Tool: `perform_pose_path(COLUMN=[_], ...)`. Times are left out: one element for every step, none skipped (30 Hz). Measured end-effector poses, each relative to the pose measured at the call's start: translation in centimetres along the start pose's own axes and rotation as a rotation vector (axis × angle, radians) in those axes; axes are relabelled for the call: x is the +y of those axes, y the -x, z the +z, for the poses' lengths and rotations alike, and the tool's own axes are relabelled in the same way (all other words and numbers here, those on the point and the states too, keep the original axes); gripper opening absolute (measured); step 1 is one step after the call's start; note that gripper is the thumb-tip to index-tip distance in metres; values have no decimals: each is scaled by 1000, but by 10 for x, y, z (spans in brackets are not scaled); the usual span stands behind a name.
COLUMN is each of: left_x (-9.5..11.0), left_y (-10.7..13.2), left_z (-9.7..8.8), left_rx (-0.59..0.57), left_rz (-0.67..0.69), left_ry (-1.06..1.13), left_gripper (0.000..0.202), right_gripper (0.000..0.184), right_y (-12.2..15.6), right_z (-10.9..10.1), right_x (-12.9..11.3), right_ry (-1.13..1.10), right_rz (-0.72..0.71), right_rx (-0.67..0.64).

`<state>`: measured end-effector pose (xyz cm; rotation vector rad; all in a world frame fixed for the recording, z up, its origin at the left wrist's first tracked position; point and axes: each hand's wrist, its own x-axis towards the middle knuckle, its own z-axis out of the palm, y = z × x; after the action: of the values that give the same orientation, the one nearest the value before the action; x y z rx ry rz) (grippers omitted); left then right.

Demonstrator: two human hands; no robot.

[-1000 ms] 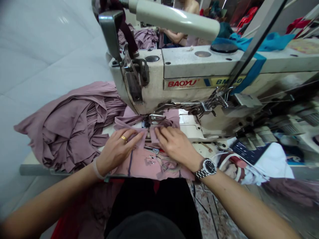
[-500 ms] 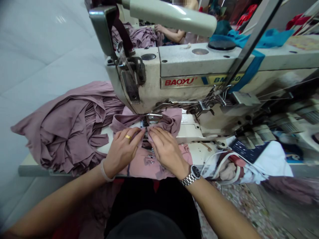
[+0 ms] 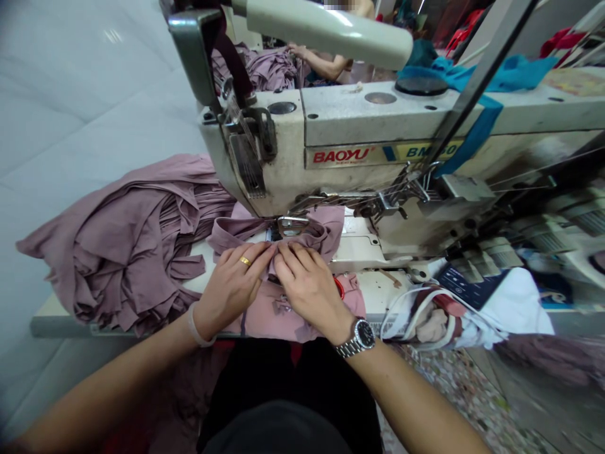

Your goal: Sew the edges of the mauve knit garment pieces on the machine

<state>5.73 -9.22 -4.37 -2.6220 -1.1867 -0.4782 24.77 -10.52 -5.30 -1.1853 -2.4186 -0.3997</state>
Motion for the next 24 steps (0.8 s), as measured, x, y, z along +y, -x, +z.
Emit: perform_pose_path(left_x=[0, -1, -1, -1, -1, -1, -1, -1, -1, -2, -2, -2, -3, -3, -3, -3, -3, -4, -4, -5, -6, -7, -9, -11], left_y=[0, 1, 1, 1, 0, 0, -1, -2, -3, -3, -4, -5, -6, -7, -7, -8, -8, -9, -9, -8, -8, -7, -6, -4], left_z=[0, -1, -1, -2, -2, -2, -3, -3, -3, -3, -3, -3, -3, -3, -3, -3, -2, -2, -2, -2, -2, -2, -2, -2], left_rx=[-3, -7, -11, -18, -25, -32, -38, -42, -45, -47, -49, -53, -56, -57, -56, -53, -50, -43, -35, -23, -8, 11, 31, 52], left_rz=[1, 1, 3, 5, 7, 8, 7, 5, 3, 0, -1, -2, -2, -3, -4, -6, -7, -8, -6, 3, 18, 41, 68, 94], left_ry=[-1, -4, -7, -11, -14, -19, -25, -31, -37, -44, -51, -55, -57, -58, -57, -55, -53, -51, -50, -46, -37, -21, 2, 30], left_gripper=[43, 43, 42, 42, 42, 43, 43, 43, 43, 42, 42, 42, 42, 41, 41, 41, 40, 40, 40, 39, 38, 36, 34, 31], right_gripper=[33, 33, 33, 34, 35, 36, 37, 38, 38, 38, 38, 37, 37, 37, 37, 37, 37, 37, 37, 37, 37, 36, 35, 32], right_y=[0, 0, 0, 0, 0, 0, -1, -1, -2, -4, -5, -7, -8, -10, -11, -13, -14, -14, -15, -14, -13, -12, -11, -9], right_z=[0, 0, 1, 1, 1, 1, 2, 2, 2, 2, 1, 1, 0, 0, 0, 0, 0, 0, 0, 0, 0, 0, 1, 1], right_x=[0, 0, 0, 0, 1, 1, 1, 1, 2, 2, 2, 3, 3, 3, 4, 4, 5, 5, 6, 6, 7, 7, 7, 7], right_ry=[6, 10, 7, -1, -13, -29, -44, -55, -63, -66, -69, -73, -78, -84, -91, -99, -106, -112, -118, -123, -130, -140, -157, -179], right_rz=[-1, -1, 0, 7, 16, 27, 38, 46, 53, 57, 62, 67, 73, 80, 86, 92, 98, 103, 106, 107, 101, 88, 71, 52], right_rx=[-6, -8, -5, 1, 12, 20, 26, 29, 26, 21, 15, 7, -1, -12, -22, -34, -42, -47, -47, -40, -24, -3, 18, 39])
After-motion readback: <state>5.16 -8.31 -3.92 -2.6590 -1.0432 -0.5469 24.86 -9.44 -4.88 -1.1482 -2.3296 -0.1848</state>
